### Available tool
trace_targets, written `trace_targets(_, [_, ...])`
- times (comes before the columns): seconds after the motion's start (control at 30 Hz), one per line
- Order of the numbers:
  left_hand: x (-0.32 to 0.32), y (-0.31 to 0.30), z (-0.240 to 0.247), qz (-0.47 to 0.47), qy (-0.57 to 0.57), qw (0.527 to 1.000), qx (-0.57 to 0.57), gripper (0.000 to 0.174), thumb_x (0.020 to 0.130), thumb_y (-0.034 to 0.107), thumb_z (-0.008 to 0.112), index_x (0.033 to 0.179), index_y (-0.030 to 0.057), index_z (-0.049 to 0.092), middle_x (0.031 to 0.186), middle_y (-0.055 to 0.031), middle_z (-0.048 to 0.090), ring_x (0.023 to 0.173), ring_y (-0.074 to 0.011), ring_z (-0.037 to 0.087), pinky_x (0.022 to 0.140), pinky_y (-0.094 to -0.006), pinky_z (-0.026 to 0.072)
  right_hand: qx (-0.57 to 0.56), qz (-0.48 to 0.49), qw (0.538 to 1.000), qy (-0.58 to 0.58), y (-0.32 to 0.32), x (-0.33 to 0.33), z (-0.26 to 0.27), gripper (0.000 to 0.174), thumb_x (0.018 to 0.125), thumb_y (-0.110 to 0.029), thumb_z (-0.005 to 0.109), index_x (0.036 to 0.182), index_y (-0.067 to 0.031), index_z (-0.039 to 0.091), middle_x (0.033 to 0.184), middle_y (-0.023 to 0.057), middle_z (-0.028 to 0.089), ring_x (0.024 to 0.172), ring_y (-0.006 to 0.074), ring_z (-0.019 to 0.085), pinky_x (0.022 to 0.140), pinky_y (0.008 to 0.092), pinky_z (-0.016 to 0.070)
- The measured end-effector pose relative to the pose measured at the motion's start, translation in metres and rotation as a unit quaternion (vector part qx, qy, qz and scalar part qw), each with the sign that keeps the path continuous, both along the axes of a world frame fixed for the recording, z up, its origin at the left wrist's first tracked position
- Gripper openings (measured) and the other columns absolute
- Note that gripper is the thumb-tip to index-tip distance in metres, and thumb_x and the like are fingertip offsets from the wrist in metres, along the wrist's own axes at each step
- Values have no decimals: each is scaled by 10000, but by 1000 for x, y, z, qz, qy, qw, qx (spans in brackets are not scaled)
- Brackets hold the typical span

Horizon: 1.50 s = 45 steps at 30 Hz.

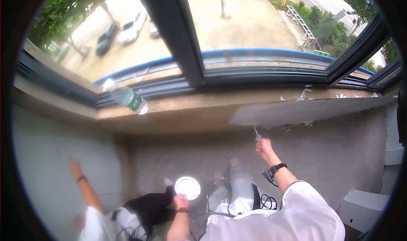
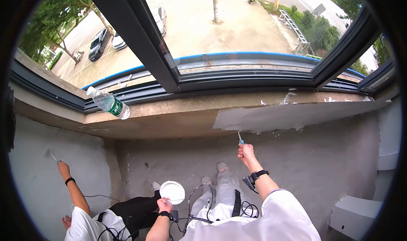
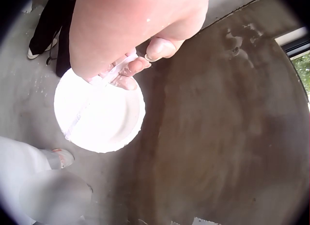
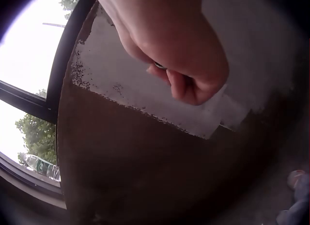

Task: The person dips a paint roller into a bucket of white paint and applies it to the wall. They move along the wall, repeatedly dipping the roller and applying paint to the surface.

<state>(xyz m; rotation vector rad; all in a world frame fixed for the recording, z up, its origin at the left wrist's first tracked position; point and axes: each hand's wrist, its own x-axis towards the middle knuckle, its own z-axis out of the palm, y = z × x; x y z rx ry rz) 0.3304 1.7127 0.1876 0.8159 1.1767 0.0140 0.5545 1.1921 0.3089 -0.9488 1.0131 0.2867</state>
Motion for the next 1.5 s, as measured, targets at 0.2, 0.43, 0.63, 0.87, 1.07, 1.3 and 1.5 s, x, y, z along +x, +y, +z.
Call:
trace_targets(0.2, [18, -20, 17, 8, 49, 999, -24, 222, 772, -23, 387, 623, 140, 369, 599, -15, 376, 542, -171, 353, 647, -281, 355, 25, -24, 999, -9, -1, -2, -38, 202, 943, -83, 567, 785, -114, 446, 607, -51, 385, 488, 54, 334, 445, 249, 270])
trace_targets(0.43, [19, -16, -8, -63, -1, 998, -15, 222, 657, -45, 372, 582, 160, 334, 584, -2, 367, 539, -160, 331, 667, -274, 354, 36, -31, 998, -53, -13, -24, 64, 145, 951, -100, 589, 839, -95, 497, 622, -47, 413, 481, 46, 351, 440, 233, 288])
trace_targets(0.63, [27, -18, -15, -54, 1, 998, -32, 232, 763, -5, 360, 602, 162, 358, 586, 11, 377, 544, -145, 333, 661, -263, 370, 33, -16, 992, -122, -16, -58, 174, 191, 958, -89, 570, 1123, 7, 562, 634, -53, 389, 473, 40, 345, 453, 221, 302])
trace_targets(0.87, [33, -15, -19, -74, -3, 996, -50, 172, 622, 6, 409, 544, 153, 363, 522, -31, 382, 491, -174, 344, 773, -299, 451, 9, 1, 979, -206, -9, -79, 244, 217, 944, -77, 566, 1139, 17, 565, 630, -58, 380, 461, 31, 341, 441, 212, 290])
trace_targets(1.07, [31, -13, -23, -57, 7, 998, -39, 168, 552, 22, 419, 502, 157, 332, 509, -39, 359, 510, -186, 341, 771, -304, 430, -15, -7, 977, -210, 0, -83, 260, 218, 941, -85, 559, 1128, 25, 579, 621, -68, 362, 461, 24, 324, 439, 201, 273])
trace_targets(1.3, [23, -2, -31, -26, 4, 999, -40, 176, 544, 14, 419, 489, 156, 330, 504, -36, 344, 506, -189, 333, 781, -319, 432, -19, 6, 977, -213, 1, -82, 268, 220, 934, -59, 548, 1137, 24, 565, 628, -52, 377, 457, 34, 336, 437, 220, 279])
trace_targets(1.5, [16, 8, -21, -35, 30, 998, -34, 175, 548, 11, 426, 493, 150, 337, 517, -40, 357, 524, -189, 346, 792, -324, 440, -36, 7, 978, -207, 9, -80, 281, 227, 930, -60, 547, 1138, 28, 564, 626, -50, 382, 450, 36, 337, 434, 222, 278])
